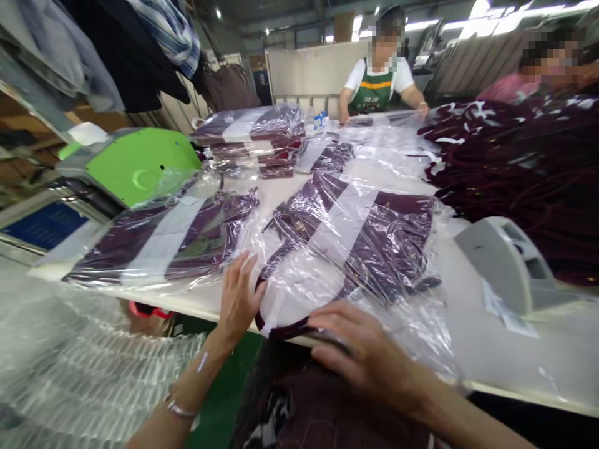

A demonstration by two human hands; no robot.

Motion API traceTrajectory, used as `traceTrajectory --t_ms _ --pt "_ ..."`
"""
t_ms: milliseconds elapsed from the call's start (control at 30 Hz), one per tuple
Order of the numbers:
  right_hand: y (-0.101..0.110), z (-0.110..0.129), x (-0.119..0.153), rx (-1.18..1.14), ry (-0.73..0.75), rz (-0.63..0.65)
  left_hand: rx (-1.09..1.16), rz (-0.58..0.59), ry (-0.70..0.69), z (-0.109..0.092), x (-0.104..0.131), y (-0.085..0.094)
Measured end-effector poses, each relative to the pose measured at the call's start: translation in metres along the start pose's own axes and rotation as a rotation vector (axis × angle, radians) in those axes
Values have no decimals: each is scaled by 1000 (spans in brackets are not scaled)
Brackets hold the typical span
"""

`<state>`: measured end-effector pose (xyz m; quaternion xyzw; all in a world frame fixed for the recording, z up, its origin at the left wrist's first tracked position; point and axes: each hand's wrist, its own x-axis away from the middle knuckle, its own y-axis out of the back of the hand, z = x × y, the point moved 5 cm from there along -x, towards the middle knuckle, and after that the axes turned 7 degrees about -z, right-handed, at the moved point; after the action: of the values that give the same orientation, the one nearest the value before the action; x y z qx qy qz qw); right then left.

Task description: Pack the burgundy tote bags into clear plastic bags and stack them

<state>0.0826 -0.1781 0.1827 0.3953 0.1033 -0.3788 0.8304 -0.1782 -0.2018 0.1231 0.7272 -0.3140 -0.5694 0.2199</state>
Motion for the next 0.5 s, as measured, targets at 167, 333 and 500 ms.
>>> traceTrajectory --t_ms 167,333,500 --pt "-117 -17 -41 106 54 216 -125 99 260 49 -40 -41" --pt "-112 -110 -83 614 -170 -43 -211 353 390 53 -62 -68" --pt "-82 -156 -121 880 -169 -125 -183 408 392 33 -52 -51"
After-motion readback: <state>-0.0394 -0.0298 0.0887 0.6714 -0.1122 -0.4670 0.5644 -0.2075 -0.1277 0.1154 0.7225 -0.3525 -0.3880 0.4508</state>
